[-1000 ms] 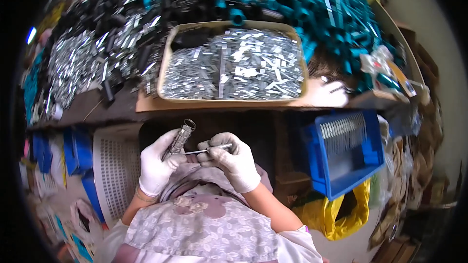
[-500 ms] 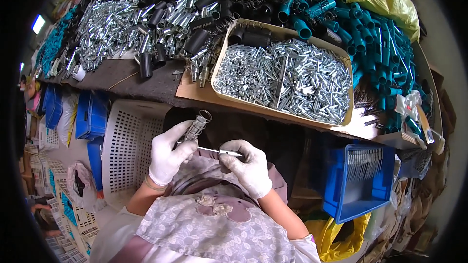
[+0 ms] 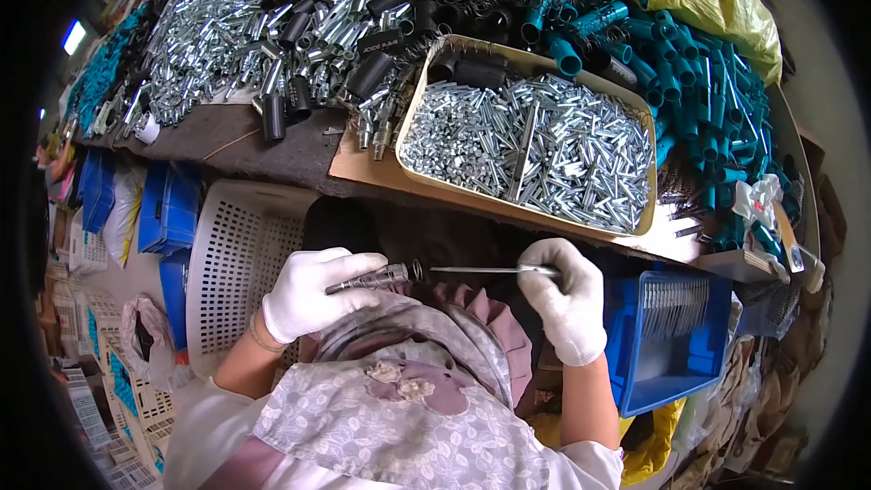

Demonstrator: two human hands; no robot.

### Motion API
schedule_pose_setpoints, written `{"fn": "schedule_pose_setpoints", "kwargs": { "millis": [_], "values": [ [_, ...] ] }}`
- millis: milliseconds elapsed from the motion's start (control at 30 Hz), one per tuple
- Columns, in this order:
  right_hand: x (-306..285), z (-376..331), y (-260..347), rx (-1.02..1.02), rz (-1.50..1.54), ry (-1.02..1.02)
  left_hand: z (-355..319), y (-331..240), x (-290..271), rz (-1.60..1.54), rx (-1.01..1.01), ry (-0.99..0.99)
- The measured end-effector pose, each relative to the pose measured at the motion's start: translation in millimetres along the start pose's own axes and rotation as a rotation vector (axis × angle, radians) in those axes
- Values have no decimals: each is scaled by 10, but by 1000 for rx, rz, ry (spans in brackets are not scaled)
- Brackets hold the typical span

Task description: Assemble handle grips by inserting metal cores into plastic shells and adding pins.

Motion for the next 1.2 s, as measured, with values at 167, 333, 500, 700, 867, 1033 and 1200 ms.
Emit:
{"fn": "schedule_pose_setpoints", "kwargs": {
  "millis": [167, 333, 500, 700, 867, 1033, 1200],
  "values": [
    [278, 47, 129, 54, -31, 171, 63, -103, 104, 50, 46, 62],
    [655, 76, 77, 78, -35, 338, 113, -187, 158, -7, 72, 94],
    [774, 39, 163, -276, -271, 448, 98, -110, 215, -197, 66, 85],
    [906, 8, 59, -289, -496, 444, 84, -78, 306, -260, 97, 134],
    [702, 29, -104, -187, 281, 225, 106, -89, 193, -132, -7, 33],
    [648, -85, -206, -181, 115, 136, 146, -79, 183, -72, -42, 75],
    [787, -95, -292, -183, 67, 244, 149, -99, 236, -77, -27, 31]
  ]
}}
Point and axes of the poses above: each hand's wrist, its own z-axis towards the middle knuckle, its own x-axis out of the palm, y = z × x, the point moved 7 cm from there along z, towards the middle knuckle, and after that the axes turned 13 degrees about y, right-handed, at the moved point
